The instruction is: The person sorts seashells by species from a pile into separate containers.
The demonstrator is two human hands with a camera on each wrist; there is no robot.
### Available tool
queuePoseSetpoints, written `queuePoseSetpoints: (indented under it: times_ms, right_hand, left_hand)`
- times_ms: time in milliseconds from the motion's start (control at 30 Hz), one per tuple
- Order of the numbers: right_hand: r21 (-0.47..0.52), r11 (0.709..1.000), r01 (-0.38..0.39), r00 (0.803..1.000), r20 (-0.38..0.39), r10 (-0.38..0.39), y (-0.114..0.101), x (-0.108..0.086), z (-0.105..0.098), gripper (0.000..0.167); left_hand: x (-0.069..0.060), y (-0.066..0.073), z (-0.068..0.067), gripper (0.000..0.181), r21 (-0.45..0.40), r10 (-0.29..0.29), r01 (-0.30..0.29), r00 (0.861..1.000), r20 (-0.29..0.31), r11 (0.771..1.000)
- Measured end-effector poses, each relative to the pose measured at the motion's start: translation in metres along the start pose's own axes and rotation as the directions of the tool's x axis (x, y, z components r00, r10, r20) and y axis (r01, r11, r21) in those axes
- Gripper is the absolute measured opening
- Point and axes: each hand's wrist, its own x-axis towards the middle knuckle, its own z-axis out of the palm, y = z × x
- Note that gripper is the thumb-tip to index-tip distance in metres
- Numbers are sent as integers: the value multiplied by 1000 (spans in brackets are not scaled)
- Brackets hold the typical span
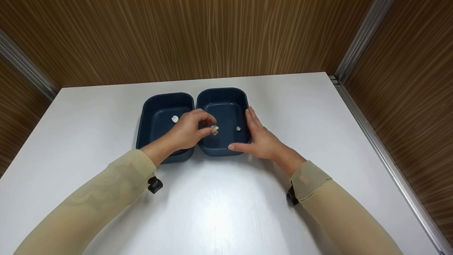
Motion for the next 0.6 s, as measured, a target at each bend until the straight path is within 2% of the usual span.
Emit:
queuePoseSetpoints:
  times_ms: [267, 433, 600]
  right_hand:
    - [-36, 999, -11, 1000, 6, 12, 1, 0, -4, 120]
    - [-108, 994, -26, 1000, -5, 26, -3, -2, -9, 121]
    - [-224, 975, -18, 999, -49, 7, -13, -6, -20, 113]
  left_hand:
    - [-8, 1, -11, 48, 46, -24, 27, 998, -54, 999]
    - [-22, -1, -26, 60, 165, -35, 51, 994, -99, 985]
    - [-43, -10, -47, 74, 307, -35, 76, 990, -136, 949]
